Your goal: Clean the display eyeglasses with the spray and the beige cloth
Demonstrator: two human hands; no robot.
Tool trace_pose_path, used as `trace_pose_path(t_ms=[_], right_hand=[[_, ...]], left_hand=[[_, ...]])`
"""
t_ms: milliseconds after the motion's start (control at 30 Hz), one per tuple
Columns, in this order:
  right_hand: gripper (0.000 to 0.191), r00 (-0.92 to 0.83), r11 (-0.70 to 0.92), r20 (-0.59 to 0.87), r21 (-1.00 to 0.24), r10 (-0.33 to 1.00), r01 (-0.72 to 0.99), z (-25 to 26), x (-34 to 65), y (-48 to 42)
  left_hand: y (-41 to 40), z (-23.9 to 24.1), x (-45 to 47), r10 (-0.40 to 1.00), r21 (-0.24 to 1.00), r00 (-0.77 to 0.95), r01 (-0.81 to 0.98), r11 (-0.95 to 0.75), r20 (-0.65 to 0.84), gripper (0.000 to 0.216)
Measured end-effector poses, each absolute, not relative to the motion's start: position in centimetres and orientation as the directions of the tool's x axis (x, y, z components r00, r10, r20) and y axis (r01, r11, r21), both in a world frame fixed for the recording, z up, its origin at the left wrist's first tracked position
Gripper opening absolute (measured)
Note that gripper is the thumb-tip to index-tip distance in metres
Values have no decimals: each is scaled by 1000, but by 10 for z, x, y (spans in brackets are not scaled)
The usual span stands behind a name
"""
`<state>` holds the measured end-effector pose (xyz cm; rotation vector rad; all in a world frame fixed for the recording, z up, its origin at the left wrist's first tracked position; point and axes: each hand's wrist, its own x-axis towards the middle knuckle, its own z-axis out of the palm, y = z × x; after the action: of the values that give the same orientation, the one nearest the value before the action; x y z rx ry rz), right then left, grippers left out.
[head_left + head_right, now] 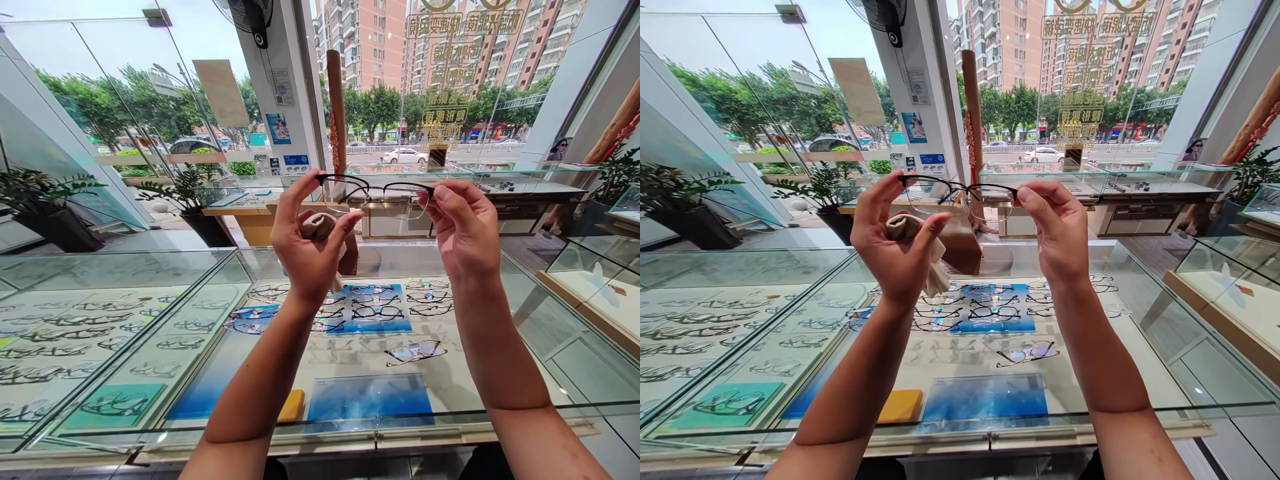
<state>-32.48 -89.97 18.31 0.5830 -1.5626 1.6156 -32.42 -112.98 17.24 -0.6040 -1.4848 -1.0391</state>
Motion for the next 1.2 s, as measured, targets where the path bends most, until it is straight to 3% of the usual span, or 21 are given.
trace_pose_path(t_ms=[167,433,933,1067,1200], right_hand=[[30,-575,66,800,-592,171,-803,181,-330,-895],[36,-689,-297,686,-624,235,-723,185,-326,-901],[23,-698,-382,683,-600,213,-703,185,-321,-905],[27,-621,-233,768,-582,156,-779,188,-311,-897],[26,-483,34,876,-483,18,-875,188,-302,-890]], left_hand=[[-1129,175,-321,-195,350,-293,839,416,936,63],[-1124,175,-322,-211,403,-361,889,216,908,69],[-1113,173,-318,-221,529,-540,841,-110,812,74],[-1113,176,-315,-154,650,-695,715,-257,703,77],[-1108,179,-310,54,784,-880,391,-482,471,69]])
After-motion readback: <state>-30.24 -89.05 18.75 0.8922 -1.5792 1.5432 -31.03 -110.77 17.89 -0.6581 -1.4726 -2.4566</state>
